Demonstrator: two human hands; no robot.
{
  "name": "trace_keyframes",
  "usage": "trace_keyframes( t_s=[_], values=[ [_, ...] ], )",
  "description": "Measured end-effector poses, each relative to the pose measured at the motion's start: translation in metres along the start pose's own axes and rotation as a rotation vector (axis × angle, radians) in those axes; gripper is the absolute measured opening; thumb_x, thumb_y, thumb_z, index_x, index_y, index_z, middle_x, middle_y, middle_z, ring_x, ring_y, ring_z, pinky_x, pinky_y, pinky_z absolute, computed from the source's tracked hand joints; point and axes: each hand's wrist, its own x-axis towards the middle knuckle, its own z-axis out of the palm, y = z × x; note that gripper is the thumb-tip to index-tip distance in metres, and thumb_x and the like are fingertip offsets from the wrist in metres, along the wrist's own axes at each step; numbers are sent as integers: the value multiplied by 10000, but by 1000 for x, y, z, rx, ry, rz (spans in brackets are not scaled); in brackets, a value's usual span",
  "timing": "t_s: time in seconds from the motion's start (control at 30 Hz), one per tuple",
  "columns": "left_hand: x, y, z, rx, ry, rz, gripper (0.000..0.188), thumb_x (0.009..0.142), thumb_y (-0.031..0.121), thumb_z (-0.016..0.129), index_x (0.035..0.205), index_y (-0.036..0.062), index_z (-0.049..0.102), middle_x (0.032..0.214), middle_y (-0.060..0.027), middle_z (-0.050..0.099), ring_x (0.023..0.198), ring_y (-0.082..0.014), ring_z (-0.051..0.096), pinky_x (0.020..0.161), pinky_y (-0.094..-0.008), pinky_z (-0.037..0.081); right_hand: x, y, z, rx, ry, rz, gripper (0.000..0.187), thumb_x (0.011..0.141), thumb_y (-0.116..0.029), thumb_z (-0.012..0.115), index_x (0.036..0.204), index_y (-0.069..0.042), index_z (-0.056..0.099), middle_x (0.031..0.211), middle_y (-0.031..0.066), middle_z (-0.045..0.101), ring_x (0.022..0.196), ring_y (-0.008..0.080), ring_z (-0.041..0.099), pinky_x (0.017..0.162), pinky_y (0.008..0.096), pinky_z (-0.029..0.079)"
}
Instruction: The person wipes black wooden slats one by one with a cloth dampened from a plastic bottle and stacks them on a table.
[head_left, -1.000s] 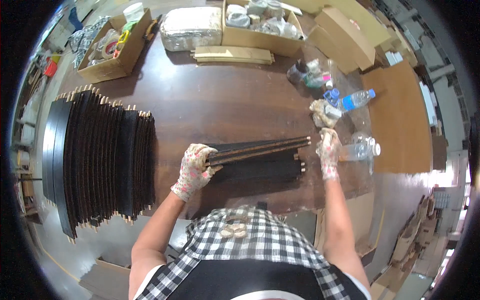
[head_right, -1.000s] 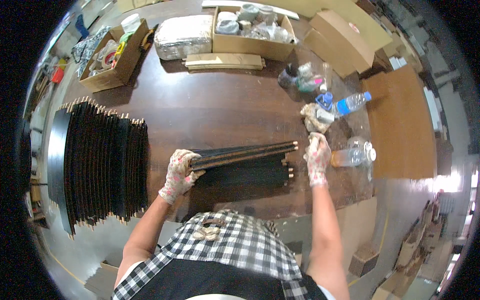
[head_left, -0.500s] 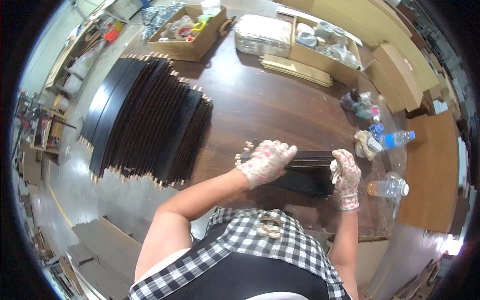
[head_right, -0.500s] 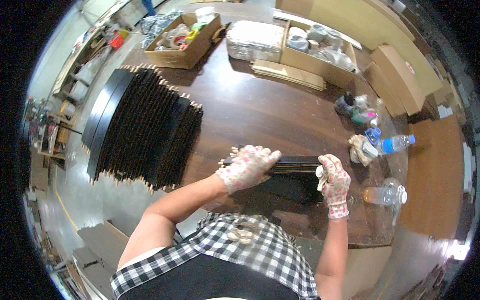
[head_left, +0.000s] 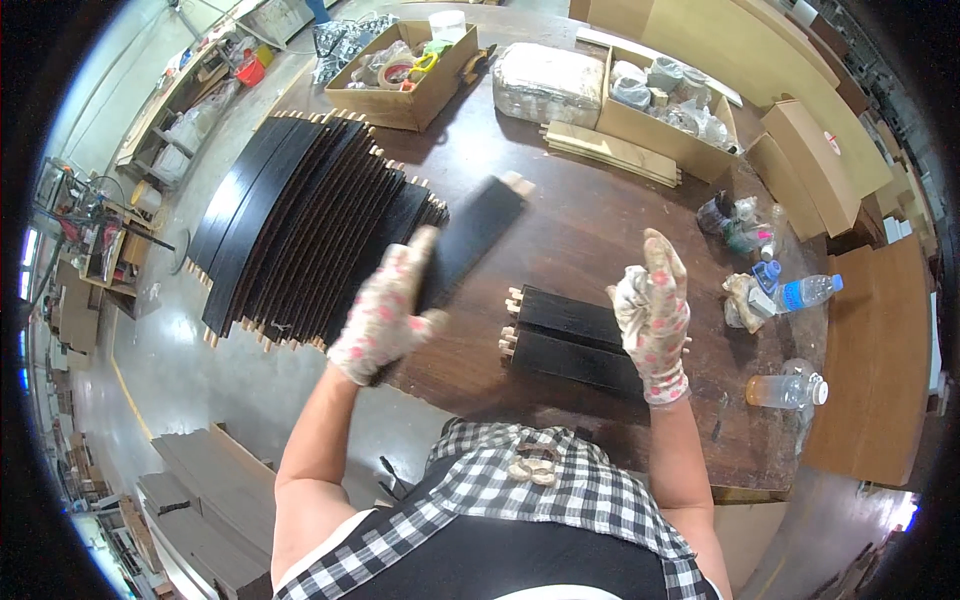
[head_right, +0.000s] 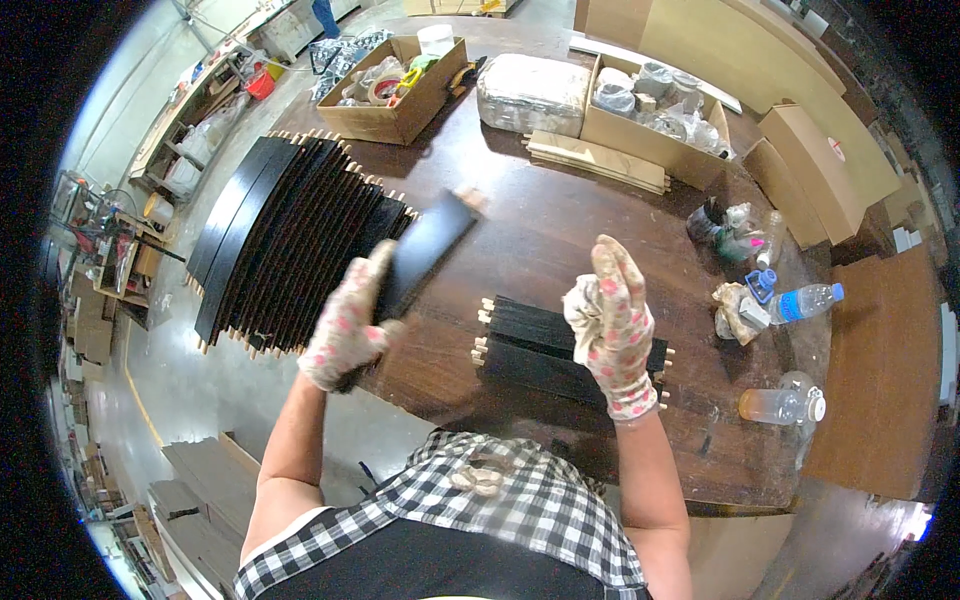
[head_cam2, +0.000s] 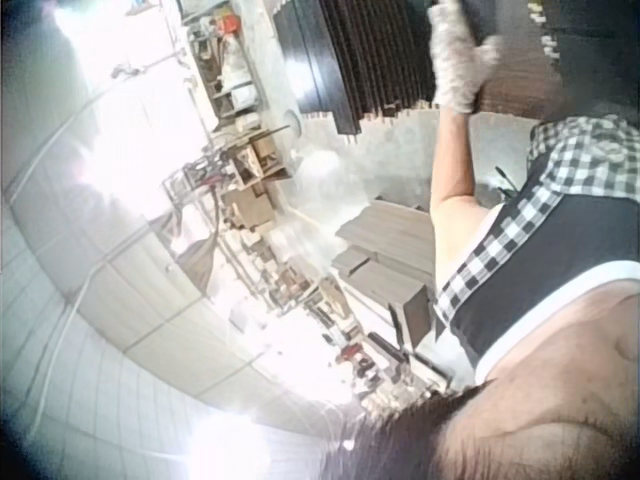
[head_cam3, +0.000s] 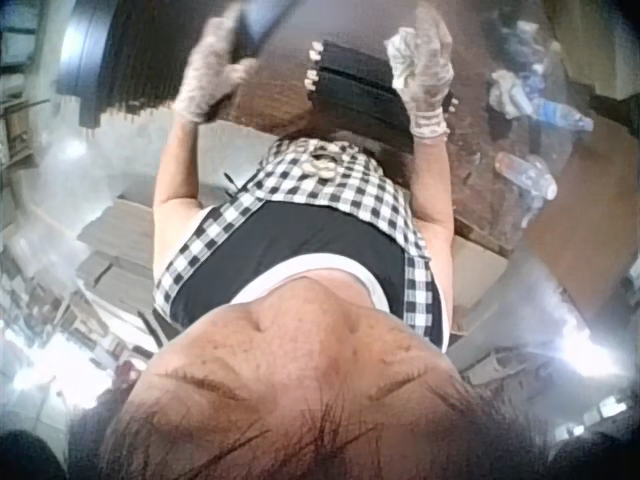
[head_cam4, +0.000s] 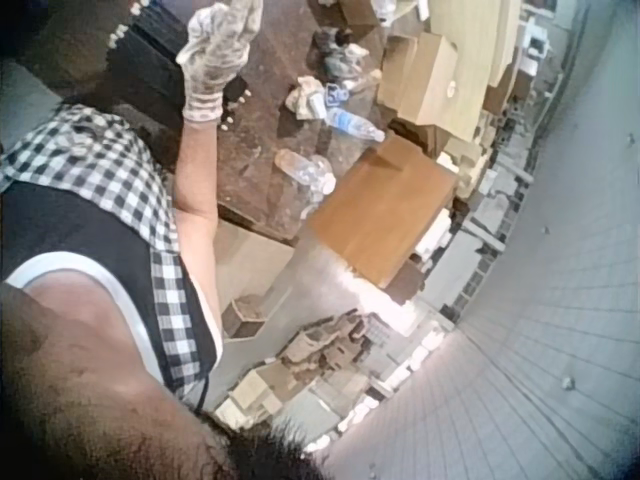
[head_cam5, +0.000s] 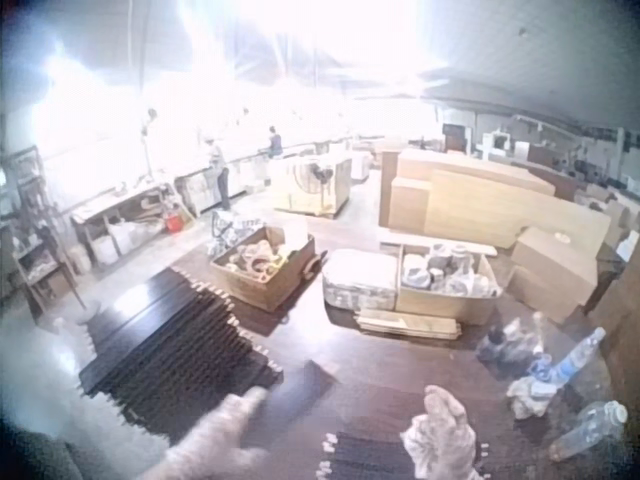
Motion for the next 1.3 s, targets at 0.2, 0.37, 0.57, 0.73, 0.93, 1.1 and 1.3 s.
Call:
trace_keyframes(
  t_s=[0.2,0.37,0.57,0.73,0.93,1.1,1.3],
  values=[
    [0,-66,14,849,139,-110,791,776,327,734,1467,184,376,1292,-109,502,1213,-297,454,909,-478,409,-27,-2,-32,-277,36,131,562,780,34,721,1309,-54,553,1327,123,536,1106,227,596,886,306,519],
    [10,-74,28,902,313,-214,510,817,326,699,1286,173,571,1300,-85,533,1201,-292,472,891,-474,427,-62,2,-84,-288,173,551,519,815,27,691,1307,-46,547,1224,55,593,984,120,583,846,244,500],
    [12,-9,88,1,43,326,896,641,324,842,1398,60,441,1418,-198,400,1321,-381,363,1082,-475,331,-111,-1,-129,-34,316,1122,402,882,26,632,1272,-43,562,1045,24,640,829,65,594,677,195,499],
    [-10,31,138,195,-187,524,910,581,254,852,1391,125,457,1383,-132,426,1291,-355,381,1069,-500,314,-165,2,-116,-112,176,1222,503,810,-151,755,1276,-85,579,1066,50,650,900,134,612,782,271,514],
    [-8,26,153,205,-154,536,801,605,181,824,1340,130,511,1167,-95,495,1090,-301,472,947,-477,363,-156,-17,-106,-187,137,1170,474,815,-140,736,1253,-35,588,1118,88,662,1009,160,625,872,291,495],
    [24,33,127,109,-59,546,783,579,183,825,1304,113,538,1157,-97,515,1082,-304,479,943,-482,370,-124,-13,-106,-187,282,1066,433,833,-169,713,1241,-73,603,1136,105,650,983,195,630,860,303,495],
    [46,-1,153,-43,-63,426,740,584,188,850,1259,75,567,1257,-149,554,1187,-352,506,1003,-483,394,-94,17,-98,-173,501,894,427,883,-20,627,1291,2,504,1121,105,558,1006,189,625,833,272,551]
  ],
)
